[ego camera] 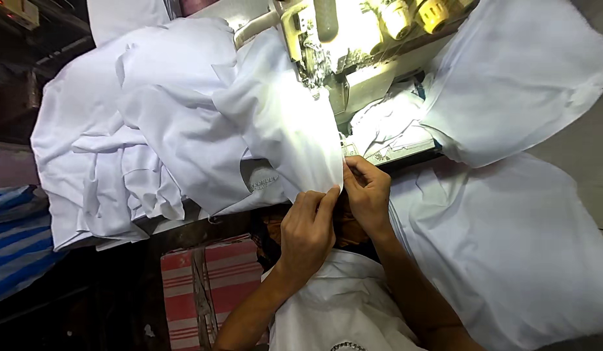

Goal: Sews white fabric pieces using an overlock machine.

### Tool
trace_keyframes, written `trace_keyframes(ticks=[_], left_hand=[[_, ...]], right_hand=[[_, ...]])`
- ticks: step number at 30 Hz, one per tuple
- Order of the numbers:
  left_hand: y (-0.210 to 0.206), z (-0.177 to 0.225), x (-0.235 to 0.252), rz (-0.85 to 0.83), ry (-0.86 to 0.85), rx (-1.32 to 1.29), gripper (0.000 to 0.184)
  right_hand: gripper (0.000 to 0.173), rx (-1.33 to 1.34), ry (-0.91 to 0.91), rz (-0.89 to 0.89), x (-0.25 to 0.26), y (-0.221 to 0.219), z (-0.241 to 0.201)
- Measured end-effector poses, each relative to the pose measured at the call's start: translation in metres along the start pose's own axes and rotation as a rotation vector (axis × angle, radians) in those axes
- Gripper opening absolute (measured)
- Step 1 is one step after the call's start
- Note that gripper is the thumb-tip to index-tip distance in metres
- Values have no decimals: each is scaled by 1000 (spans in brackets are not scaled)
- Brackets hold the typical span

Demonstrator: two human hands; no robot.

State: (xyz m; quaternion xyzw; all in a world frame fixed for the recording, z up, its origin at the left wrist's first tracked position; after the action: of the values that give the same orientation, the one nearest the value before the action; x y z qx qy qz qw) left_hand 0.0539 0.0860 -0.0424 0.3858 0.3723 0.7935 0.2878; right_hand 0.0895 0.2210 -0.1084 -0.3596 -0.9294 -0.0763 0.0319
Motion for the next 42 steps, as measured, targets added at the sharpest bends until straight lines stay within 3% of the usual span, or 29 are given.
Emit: trace_keyframes(ticks=[16, 34, 39, 42], left_hand=[[2, 6, 34, 100, 28, 93, 17], [-3, -3, 52, 206, -116, 2, 14], [17, -35, 38, 182, -141, -189, 17], [39, -104, 6, 175, 84, 3, 47]], right_hand=[[15, -37, 51, -7, 20, -4, -8], [16, -26, 86, -113, 45, -6, -12], [17, 6, 107, -165, 51, -7, -11], [15, 34, 105, -178, 53, -6, -9]])
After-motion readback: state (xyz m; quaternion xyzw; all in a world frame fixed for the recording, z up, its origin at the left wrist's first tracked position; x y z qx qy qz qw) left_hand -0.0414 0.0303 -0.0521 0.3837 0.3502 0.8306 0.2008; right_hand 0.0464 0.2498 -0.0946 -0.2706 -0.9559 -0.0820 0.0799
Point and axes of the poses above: each hand's wrist, its own x-axis towards the middle knuckle, its own y-axis out of the back of the hand, z = x × y, the point moved 10 cm from there along x, towards the middle knuckle, and after that the axes turned 6 degrees about -z, right-handed, at the moved point
